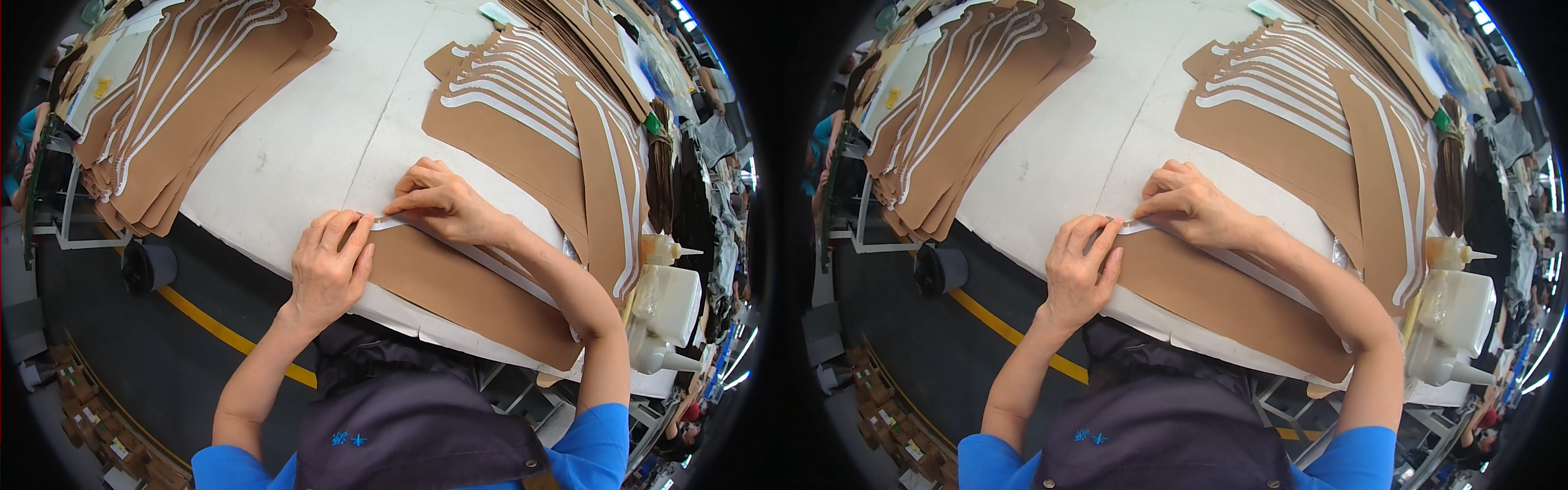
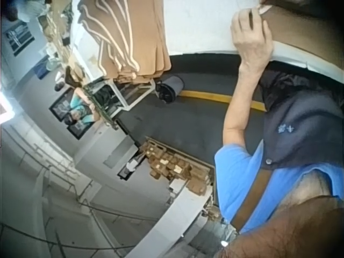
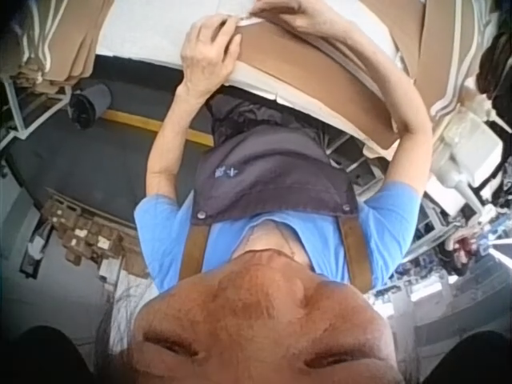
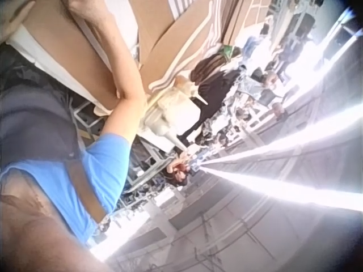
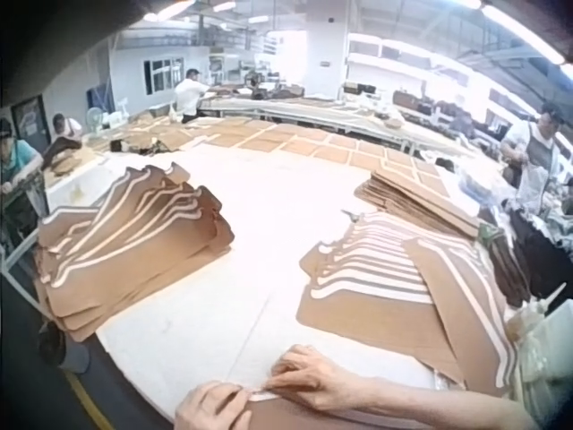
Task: Folding and pressing the glued edges of leather components using a wooden folder tool.
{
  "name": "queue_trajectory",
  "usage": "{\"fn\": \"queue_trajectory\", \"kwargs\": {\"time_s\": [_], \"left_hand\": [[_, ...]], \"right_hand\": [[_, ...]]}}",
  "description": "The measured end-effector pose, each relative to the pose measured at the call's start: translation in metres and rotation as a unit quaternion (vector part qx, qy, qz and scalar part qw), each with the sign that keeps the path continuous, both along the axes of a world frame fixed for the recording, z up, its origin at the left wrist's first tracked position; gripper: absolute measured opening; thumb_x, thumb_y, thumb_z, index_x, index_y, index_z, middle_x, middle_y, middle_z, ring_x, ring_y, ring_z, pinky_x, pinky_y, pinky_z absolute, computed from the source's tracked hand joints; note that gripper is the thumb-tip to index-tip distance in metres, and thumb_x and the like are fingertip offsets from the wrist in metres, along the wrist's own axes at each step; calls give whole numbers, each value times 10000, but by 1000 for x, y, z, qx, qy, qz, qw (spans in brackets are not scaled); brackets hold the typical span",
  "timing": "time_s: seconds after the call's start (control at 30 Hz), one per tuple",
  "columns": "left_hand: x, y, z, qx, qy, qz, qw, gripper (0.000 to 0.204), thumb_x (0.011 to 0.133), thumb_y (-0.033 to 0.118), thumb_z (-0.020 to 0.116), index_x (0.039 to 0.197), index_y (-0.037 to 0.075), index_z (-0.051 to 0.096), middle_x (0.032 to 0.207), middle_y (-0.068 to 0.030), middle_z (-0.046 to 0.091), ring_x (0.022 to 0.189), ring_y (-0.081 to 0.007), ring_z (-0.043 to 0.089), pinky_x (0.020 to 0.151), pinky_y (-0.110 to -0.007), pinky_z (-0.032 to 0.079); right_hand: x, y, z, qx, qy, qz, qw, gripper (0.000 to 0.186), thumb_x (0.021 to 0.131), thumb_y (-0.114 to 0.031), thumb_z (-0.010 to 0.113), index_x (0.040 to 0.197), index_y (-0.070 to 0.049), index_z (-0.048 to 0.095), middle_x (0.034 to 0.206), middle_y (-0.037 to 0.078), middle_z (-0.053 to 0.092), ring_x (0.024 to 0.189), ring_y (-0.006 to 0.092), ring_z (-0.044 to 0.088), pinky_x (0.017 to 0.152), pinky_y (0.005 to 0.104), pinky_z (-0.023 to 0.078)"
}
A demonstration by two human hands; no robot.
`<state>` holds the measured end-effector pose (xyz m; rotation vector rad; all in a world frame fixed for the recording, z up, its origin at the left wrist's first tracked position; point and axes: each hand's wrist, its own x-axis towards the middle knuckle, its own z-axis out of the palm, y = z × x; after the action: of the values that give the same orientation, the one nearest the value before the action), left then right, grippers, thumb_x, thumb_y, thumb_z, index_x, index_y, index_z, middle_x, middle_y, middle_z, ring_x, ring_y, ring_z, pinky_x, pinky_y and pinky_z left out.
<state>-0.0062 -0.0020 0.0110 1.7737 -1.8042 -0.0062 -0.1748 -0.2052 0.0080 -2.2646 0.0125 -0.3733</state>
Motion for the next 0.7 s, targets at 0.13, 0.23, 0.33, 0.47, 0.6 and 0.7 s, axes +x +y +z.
{"fn": "queue_trajectory", "kwargs": {"time_s": [0.13, 0.23, 0.33, 0.47, 0.6, 0.7], "left_hand": [[-2, 0, -1, -13, -2, 3, 1000, 406, 875, 60, 732, 1274, -11, 710, 1219, -124, 630, 1139, -327, 610, 946, -437, 529], [-2, 0, -1, -15, -1, 3, 1000, 399, 876, 56, 734, 1270, -10, 715, 1215, -124, 634, 1133, -326, 613, 943, -435, 530], [-1, 0, -1, -16, -1, 2, 1000, 391, 879, 52, 734, 1264, -10, 720, 1212, -124, 637, 1130, -326, 614, 942, -435, 531], [-2, -1, 0, -20, 3, 6, 1000, 376, 883, 47, 732, 1255, -4, 727, 1211, -126, 635, 1129, -327, 614, 941, -435, 532], [-3, 0, -1, -27, -4, -3, 1000, 367, 895, 47, 729, 1259, 5, 724, 1214, -132, 632, 1127, -330, 613, 945, -437, 529], [-5, -5, 0, -26, 12, 3, 1000, 362, 909, 53, 728, 1268, 8, 714, 1213, -135, 630, 1123, -333, 615, 954, -434, 528]], "right_hand": [[-8, -1, -2, 10, 4, -25, 1000, 353, 808, 62, 737, 1113, -91, 827, 1038, 54, 659, 1050, 249, 567, 965, 383, 442], [-9, -1, -5, -1, -17, -21, 1000, 353, 808, 64, 735, 1110, -95, 829, 1033, 54, 652, 1043, 251, 562, 961, 384, 439], [-9, -1, -8, -34, -30, -8, 999, 405, 793, 74, 722, 1143, -105, 820, 1047, 61, 642, 1039, 260, 558, 960, 394, 433], [-6, 10, -5, -87, -42, -5, 995, 482, 699, 87, 674, 1130, -83, 806, 1113, 88, 638, 1090, 286, 574, 957, 407, 430], [-4, 27, -9, -128, -81, -34, 988, 492, 725, 69, 673, 1180, -84, 781, 1151, 94, 633, 1131, 289, 568, 960, 411, 433], [-6, 32, -1, -117, -57, -55, 990, 482, 771, 70, 661, 1216, -88, 760, 1174, 106, 633, 1148, 294, 567, 984, 417, 429]]}}
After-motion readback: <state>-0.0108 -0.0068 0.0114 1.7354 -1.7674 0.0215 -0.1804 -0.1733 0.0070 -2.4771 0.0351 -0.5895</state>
